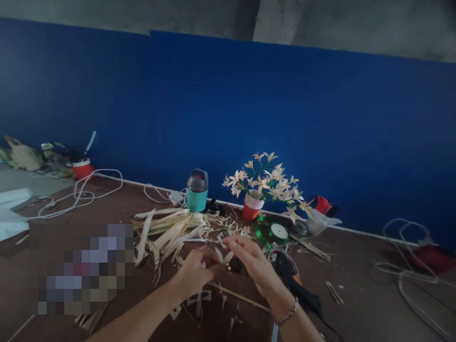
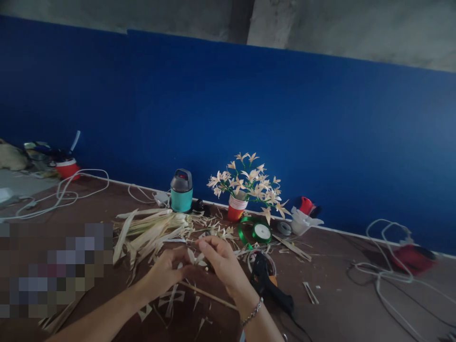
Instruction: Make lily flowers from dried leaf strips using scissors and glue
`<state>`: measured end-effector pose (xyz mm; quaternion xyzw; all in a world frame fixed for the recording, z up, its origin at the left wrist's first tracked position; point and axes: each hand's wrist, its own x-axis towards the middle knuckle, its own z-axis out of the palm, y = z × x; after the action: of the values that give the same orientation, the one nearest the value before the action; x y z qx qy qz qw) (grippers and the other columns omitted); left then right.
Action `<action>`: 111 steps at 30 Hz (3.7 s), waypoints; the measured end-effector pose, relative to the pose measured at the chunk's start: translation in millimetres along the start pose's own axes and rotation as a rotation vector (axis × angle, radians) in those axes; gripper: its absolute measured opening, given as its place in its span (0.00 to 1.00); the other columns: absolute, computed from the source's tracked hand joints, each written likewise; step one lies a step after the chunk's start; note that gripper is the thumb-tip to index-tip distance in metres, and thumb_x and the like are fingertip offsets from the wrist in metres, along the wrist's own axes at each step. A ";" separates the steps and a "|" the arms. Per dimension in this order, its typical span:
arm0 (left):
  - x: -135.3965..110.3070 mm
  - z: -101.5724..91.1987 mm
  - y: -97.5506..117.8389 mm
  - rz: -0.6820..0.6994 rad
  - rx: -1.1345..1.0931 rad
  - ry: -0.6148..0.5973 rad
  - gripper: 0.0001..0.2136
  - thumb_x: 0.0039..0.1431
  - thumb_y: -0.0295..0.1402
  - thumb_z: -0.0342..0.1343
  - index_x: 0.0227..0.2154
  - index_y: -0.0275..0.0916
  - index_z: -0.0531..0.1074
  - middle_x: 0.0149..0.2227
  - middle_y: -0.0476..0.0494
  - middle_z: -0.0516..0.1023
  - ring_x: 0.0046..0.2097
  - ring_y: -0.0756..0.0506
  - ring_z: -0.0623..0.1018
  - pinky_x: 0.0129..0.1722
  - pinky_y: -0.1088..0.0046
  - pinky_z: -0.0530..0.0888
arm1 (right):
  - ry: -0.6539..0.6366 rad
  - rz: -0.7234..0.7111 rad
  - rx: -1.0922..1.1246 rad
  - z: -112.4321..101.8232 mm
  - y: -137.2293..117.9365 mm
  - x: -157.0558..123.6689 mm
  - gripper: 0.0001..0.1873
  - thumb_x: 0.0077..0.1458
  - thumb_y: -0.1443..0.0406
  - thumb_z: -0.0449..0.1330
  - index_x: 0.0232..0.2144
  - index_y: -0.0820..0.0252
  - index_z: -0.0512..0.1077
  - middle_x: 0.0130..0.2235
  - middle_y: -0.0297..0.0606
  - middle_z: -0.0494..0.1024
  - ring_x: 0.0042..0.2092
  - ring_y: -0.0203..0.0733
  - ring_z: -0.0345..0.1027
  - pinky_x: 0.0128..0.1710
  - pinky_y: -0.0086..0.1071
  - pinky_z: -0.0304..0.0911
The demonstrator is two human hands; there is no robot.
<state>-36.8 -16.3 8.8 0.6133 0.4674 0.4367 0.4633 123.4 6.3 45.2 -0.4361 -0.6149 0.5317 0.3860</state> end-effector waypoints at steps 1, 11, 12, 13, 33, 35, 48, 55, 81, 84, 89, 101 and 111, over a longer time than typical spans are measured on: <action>0.9 -0.1 -2.0 -0.042 -0.083 -0.003 0.09 0.45 0.36 0.61 0.19 0.36 0.70 0.22 0.48 0.74 0.28 0.47 0.72 0.31 0.73 0.67 | 0.035 0.014 0.001 -0.6 -0.9 0.1 0.18 0.49 0.51 0.57 0.31 0.58 0.76 0.31 0.36 0.74 0.34 0.40 0.64 0.35 0.31 0.57; 4.0 0.5 -12.8 -0.109 -0.330 -0.002 0.14 0.39 0.42 0.65 0.22 0.35 0.72 0.23 0.48 0.75 0.27 0.48 0.73 0.29 0.74 0.68 | -0.007 0.062 0.081 0.7 -0.3 -0.2 0.18 0.47 0.52 0.60 0.19 0.62 0.71 0.21 0.31 0.68 0.26 0.34 0.56 0.27 0.28 0.52; 3.7 0.6 -11.2 -0.114 -0.334 0.002 0.15 0.39 0.42 0.65 0.22 0.35 0.72 0.23 0.48 0.75 0.27 0.48 0.72 0.29 0.74 0.67 | -0.012 0.065 0.083 1.2 -0.8 -0.1 0.17 0.46 0.53 0.61 0.19 0.62 0.71 0.21 0.31 0.68 0.26 0.34 0.56 0.26 0.28 0.52; 3.4 0.8 -9.4 -0.123 -0.335 0.006 0.15 0.39 0.42 0.65 0.22 0.35 0.72 0.23 0.49 0.75 0.26 0.49 0.72 0.28 0.75 0.67 | -0.006 0.065 0.089 1.7 -1.3 0.1 0.16 0.45 0.54 0.62 0.20 0.62 0.72 0.22 0.31 0.68 0.26 0.34 0.57 0.26 0.27 0.53; 1.5 0.3 0.7 -0.174 -0.293 0.075 0.17 0.39 0.44 0.64 0.19 0.36 0.67 0.19 0.55 0.67 0.22 0.54 0.64 0.22 0.79 0.60 | 0.342 0.272 0.963 -27.8 12.7 15.5 0.04 0.48 0.67 0.53 0.23 0.59 0.65 0.21 0.31 0.67 0.23 0.34 0.62 0.22 0.27 0.59; 1.1 0.9 0.2 -0.174 -0.317 0.074 0.17 0.39 0.43 0.65 0.19 0.35 0.67 0.18 0.55 0.67 0.21 0.54 0.64 0.22 0.79 0.60 | 0.236 0.283 0.823 -17.5 8.4 13.6 0.02 0.46 0.67 0.57 0.23 0.60 0.67 0.21 0.30 0.67 0.22 0.32 0.60 0.21 0.26 0.55; 3.2 3.5 -8.9 -0.159 -0.420 0.047 0.20 0.33 0.45 0.67 0.21 0.35 0.68 0.18 0.53 0.71 0.22 0.51 0.71 0.25 0.76 0.68 | 0.058 -0.184 -0.186 5.9 -0.6 -3.4 0.05 0.47 0.64 0.61 0.24 0.60 0.71 0.25 0.32 0.72 0.29 0.35 0.63 0.30 0.28 0.59; 1.6 1.0 -15.8 -0.082 -0.257 0.046 0.14 0.39 0.40 0.65 0.22 0.36 0.70 0.23 0.49 0.73 0.28 0.48 0.73 0.30 0.73 0.69 | 0.050 -0.304 -0.259 5.9 -3.9 -5.1 0.04 0.47 0.69 0.59 0.23 0.59 0.72 0.26 0.33 0.73 0.31 0.37 0.66 0.32 0.29 0.61; 3.3 5.8 -4.7 -0.130 -0.463 0.114 0.17 0.33 0.40 0.68 0.22 0.34 0.70 0.18 0.53 0.70 0.21 0.53 0.69 0.24 0.77 0.65 | 0.215 -0.239 -0.230 12.0 -3.0 -5.2 0.06 0.48 0.65 0.59 0.21 0.60 0.70 0.24 0.33 0.71 0.28 0.37 0.63 0.29 0.29 0.59; 2.7 7.3 -4.1 -0.146 -0.459 0.129 0.17 0.32 0.41 0.68 0.20 0.35 0.70 0.17 0.53 0.71 0.20 0.51 0.70 0.23 0.75 0.67 | 0.207 -0.223 -0.205 14.2 -1.4 -5.3 0.07 0.48 0.64 0.59 0.21 0.60 0.70 0.24 0.33 0.72 0.28 0.36 0.63 0.29 0.28 0.59; 1.6 9.8 -5.0 -0.164 -0.488 0.126 0.16 0.34 0.40 0.68 0.21 0.36 0.70 0.19 0.50 0.74 0.22 0.48 0.74 0.24 0.74 0.70 | 0.217 -0.213 -0.172 15.3 1.6 -4.6 0.07 0.48 0.64 0.59 0.22 0.61 0.70 0.24 0.34 0.73 0.28 0.37 0.64 0.29 0.28 0.60; 1.4 9.6 -11.9 -0.129 -0.405 0.102 0.11 0.40 0.35 0.64 0.23 0.35 0.69 0.20 0.51 0.73 0.24 0.50 0.71 0.26 0.76 0.68 | 0.235 -0.138 -0.078 16.7 8.0 -1.3 0.09 0.46 0.61 0.61 0.23 0.61 0.71 0.23 0.34 0.72 0.26 0.36 0.62 0.26 0.28 0.59; 1.8 8.7 -13.0 -0.015 -0.266 0.113 0.08 0.43 0.33 0.62 0.24 0.35 0.70 0.24 0.48 0.73 0.28 0.49 0.71 0.29 0.76 0.68 | 0.226 -0.086 -0.001 16.1 12.9 0.6 0.10 0.46 0.59 0.62 0.23 0.61 0.69 0.22 0.31 0.69 0.25 0.35 0.59 0.25 0.27 0.56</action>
<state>-30.3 -14.2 -5.3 0.5174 0.4354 0.5251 0.5168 109.8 2.5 30.2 -0.4668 -0.5857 0.4619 0.4751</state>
